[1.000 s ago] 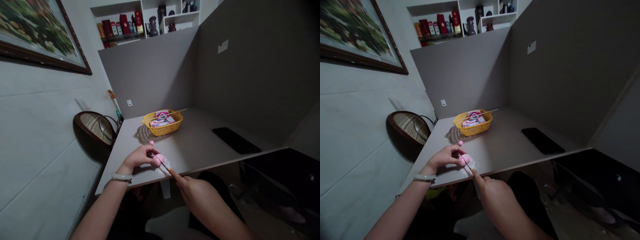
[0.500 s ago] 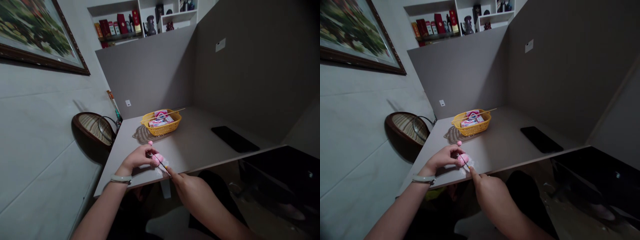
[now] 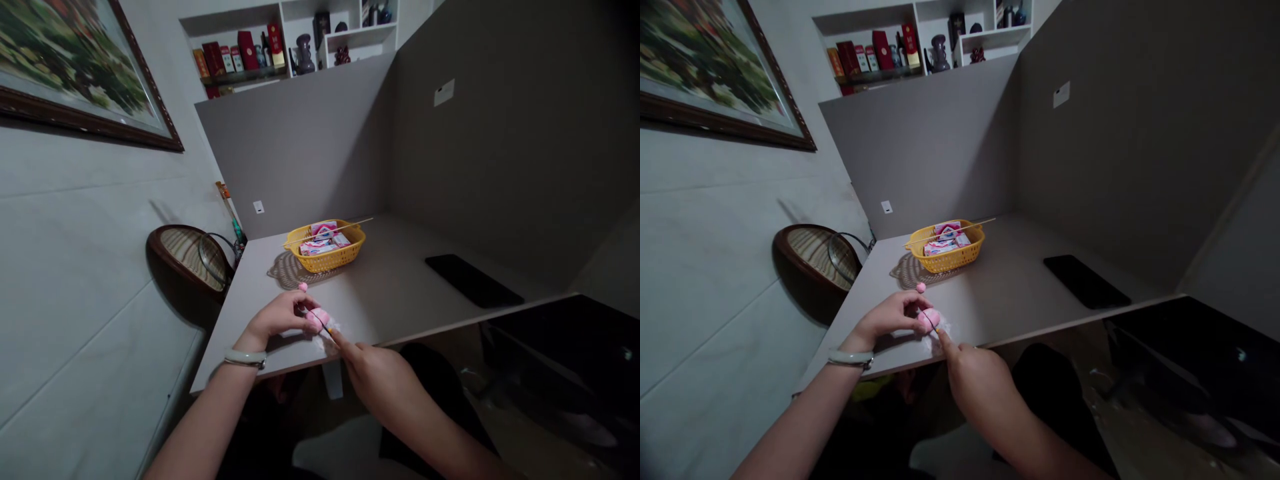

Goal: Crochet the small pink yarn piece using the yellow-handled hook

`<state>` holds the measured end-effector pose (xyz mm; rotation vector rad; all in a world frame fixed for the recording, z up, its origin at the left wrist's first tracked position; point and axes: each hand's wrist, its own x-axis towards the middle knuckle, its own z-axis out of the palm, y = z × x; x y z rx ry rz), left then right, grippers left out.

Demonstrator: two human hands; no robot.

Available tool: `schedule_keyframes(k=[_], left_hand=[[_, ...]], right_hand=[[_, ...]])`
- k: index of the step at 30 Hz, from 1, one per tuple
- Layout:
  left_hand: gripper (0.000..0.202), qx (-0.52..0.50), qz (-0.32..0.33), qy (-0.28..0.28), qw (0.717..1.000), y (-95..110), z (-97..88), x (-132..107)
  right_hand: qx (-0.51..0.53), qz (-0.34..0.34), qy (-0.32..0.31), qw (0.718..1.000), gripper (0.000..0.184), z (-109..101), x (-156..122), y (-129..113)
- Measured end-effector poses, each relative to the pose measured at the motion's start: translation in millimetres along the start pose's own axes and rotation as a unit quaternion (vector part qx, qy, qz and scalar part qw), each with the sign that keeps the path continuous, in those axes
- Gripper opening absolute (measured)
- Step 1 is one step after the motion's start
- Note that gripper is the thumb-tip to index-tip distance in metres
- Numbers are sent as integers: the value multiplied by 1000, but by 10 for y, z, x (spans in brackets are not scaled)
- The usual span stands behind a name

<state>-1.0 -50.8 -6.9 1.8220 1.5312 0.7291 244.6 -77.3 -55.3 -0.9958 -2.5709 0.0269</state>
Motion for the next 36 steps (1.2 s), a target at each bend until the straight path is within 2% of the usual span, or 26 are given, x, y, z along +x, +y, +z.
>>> schedule_keyframes(k=[3,8,15,21,28,32,36], left_hand=[[45,-22,-10,-4,1000,-9,-8,-17],[47,-37,-9,-19,999,14,5,-23],[45,-23,-8,-9,1000,27,14,-8],[48,-18,-11,-8,1000,33,7,-29],[43,-10,14,2,1000,10,9,-6],[47,-26,-3,-12,1000,4,9,-19],[50,-30,0,-20,999,-15,21,-12]], right_hand=[[16,-9,4,1000,58,-14,20,14],[68,-21,8,997,60,-98,-165,125],[-8,2,-31,999,56,-74,64,-21],[63,-15,-22,998,57,-152,-125,104],[25,-11,2,1000,55,42,94,61],[43,-30,35,998,57,-17,-41,109],[55,-40,24,997,61,-112,-143,135]])
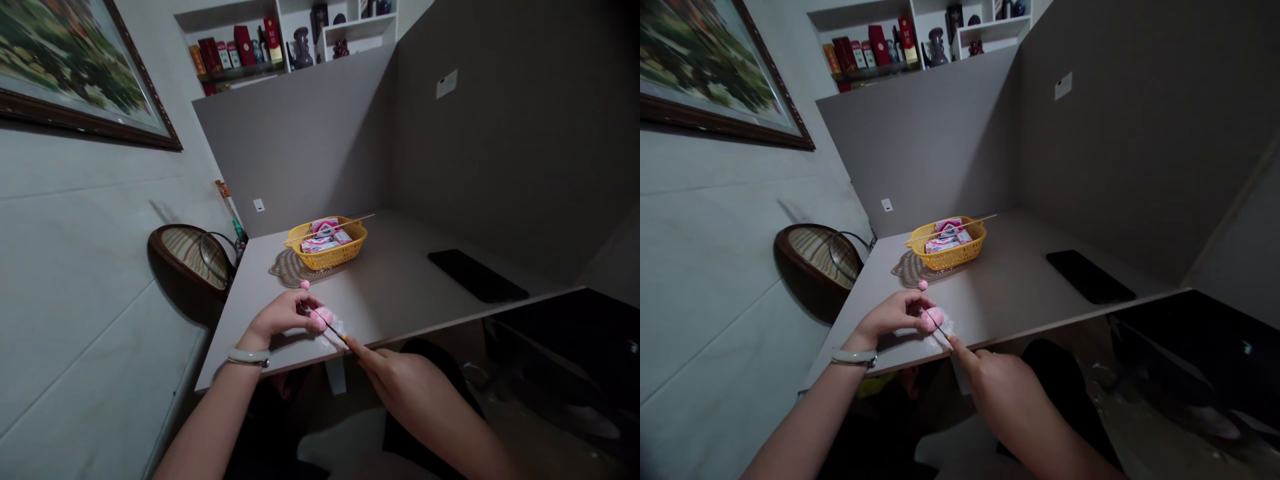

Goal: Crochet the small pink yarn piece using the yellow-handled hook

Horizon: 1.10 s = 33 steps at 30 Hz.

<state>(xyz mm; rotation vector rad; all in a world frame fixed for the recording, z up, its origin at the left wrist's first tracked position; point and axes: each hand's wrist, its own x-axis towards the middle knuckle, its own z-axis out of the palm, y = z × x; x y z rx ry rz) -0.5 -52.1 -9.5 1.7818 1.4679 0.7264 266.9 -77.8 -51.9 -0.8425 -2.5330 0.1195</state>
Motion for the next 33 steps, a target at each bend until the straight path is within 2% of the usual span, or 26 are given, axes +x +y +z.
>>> schedule_keyframes(k=[6,12,19,25,30,33], left_hand=[[44,13,4,12,1000,20,-1,11],[47,11,-4,6,1000,49,-7,-8],[43,26,7,20,999,27,-13,9],[45,22,-5,8,1000,47,-15,-17],[44,51,8,14,999,46,-9,-5],[43,35,11,13,999,30,-16,0]], right_hand=[[-68,27,-35,997,60,101,203,-60],[3,1,-6,1000,58,-13,8,24],[-64,31,-42,997,59,166,198,-37],[7,1,-25,1000,64,11,-25,20],[-48,22,-23,998,63,98,147,-45],[-62,27,-26,997,60,126,183,-40]])
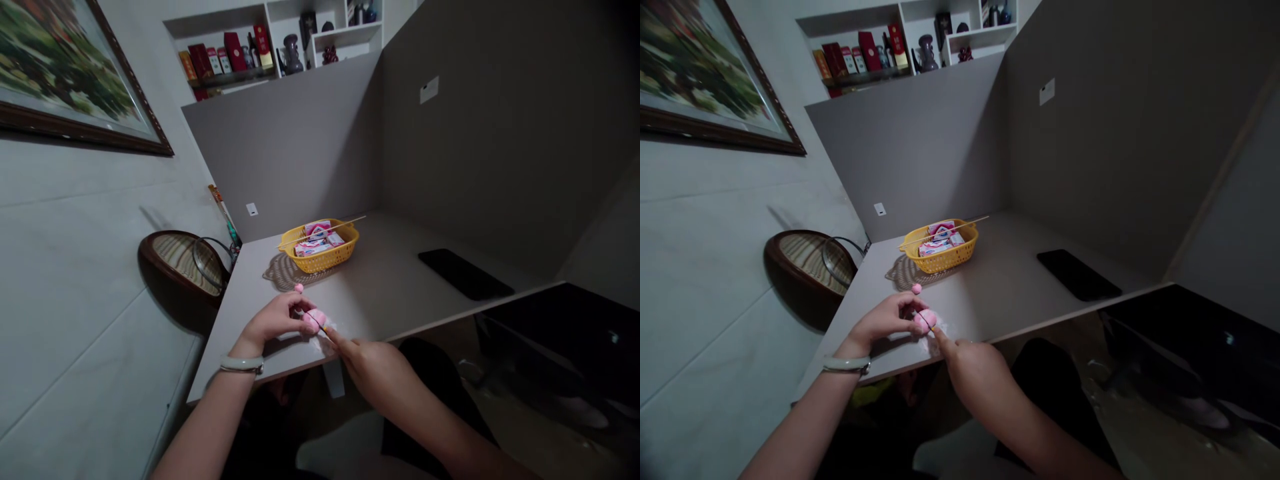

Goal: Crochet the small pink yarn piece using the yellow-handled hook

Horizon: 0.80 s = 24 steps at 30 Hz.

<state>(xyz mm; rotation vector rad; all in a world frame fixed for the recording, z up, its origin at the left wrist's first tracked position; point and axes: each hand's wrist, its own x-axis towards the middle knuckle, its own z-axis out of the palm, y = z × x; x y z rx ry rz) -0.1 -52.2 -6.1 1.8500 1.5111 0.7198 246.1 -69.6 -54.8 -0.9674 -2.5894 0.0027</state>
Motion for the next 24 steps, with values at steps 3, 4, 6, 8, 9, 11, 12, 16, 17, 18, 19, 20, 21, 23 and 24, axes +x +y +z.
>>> schedule_keyframes(k=[3,4,6,8,9,11,12,16,17,18,19,20,21,23,24], left_hand=[[45,-6,-7,-7,1000,-7,-5,-3],[46,0,-6,-7,1000,-6,-5,-4],[47,13,2,-6,1000,-3,-3,-3],[45,27,11,-1,1000,-5,-1,0],[44,32,14,3,999,-9,0,2],[42,32,16,8,999,-20,-1,3],[41,27,16,8,999,-26,-1,2],[45,6,14,-8,1000,-20,0,-8],[45,9,13,-8,1000,-10,2,-9],[45,15,13,-8,1000,0,4,-9],[45,22,14,-7,1000,9,5,-7],[43,29,17,-6,999,14,6,-3],[42,37,20,-4,999,14,5,2],[40,40,23,2,999,-5,0,12],[40,36,23,4,999,-20,-3,16]], right_hand=[[36,-21,10,999,62,-70,-129,59],[45,-27,13,999,65,-96,-169,73],[41,-31,11,999,67,-119,-186,73],[10,-22,-3,1000,66,-88,-114,37],[-10,-14,-12,1000,65,-59,-62,16],[-34,-2,-24,999,65,-8,16,-11],[-33,-1,-24,999,64,3,24,-10],[17,-14,-14,1000,66,-65,-138,47],[25,-15,-12,999,67,-89,-177,55],[28,-17,-10,999,68,-106,-194,55],[25,-17,-9,1000,68,-113,-185,44],[16,-14,-9,1000,68,-108,-151,26],[3,-9,-13,1000,67,-96,-101,5],[-23,3,-25,999,64,-67,2,-30],[-28,5,-31,999,63,-61,30,-35]])
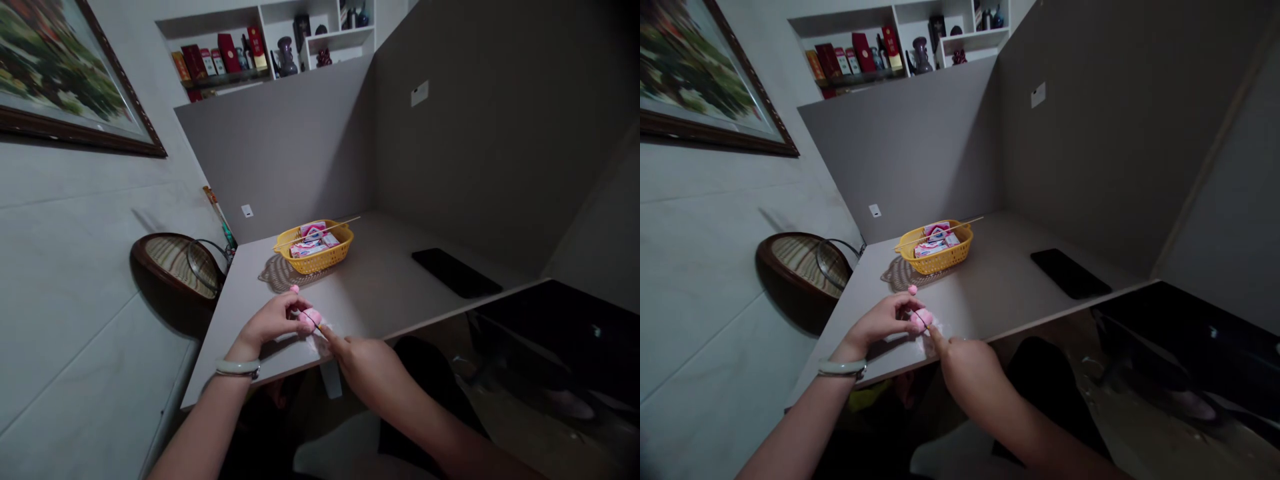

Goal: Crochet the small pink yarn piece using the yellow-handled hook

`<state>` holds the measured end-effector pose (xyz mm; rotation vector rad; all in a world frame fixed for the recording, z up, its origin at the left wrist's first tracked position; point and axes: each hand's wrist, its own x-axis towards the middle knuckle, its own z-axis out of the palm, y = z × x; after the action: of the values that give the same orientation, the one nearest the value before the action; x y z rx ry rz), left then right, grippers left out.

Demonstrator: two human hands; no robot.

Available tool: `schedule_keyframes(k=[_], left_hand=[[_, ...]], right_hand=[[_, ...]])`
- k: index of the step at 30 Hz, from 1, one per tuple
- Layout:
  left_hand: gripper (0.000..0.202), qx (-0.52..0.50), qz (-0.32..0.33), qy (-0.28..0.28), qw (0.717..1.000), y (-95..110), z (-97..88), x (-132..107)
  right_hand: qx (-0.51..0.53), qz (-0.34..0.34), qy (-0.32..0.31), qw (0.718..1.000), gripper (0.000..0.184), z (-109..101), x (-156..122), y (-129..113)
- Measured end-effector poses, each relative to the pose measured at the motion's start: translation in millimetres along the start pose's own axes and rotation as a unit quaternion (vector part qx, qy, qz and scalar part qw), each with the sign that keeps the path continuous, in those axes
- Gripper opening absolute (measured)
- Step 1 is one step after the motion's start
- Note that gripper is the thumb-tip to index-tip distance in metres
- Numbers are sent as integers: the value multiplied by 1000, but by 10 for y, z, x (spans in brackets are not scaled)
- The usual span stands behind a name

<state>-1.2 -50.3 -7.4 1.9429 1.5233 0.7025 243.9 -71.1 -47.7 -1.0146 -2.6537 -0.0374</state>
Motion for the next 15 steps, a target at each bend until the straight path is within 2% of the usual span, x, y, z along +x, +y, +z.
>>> schedule_keyframes(k=[4,7,12,15], left_hand=[[47,-30,-4,-10,999,-39,0,-5],[44,-14,2,-5,1000,-1,7,-12],[40,-5,-5,5,1000,46,3,-11],[42,-32,-11,-4,999,21,1,-14]], right_hand=[[42,-23,6,999,64,-53,-112,65],[54,-21,6,998,66,-83,-202,95],[10,-2,-4,1000,66,-21,-35,18],[31,-14,-4,999,63,-42,-57,50]])
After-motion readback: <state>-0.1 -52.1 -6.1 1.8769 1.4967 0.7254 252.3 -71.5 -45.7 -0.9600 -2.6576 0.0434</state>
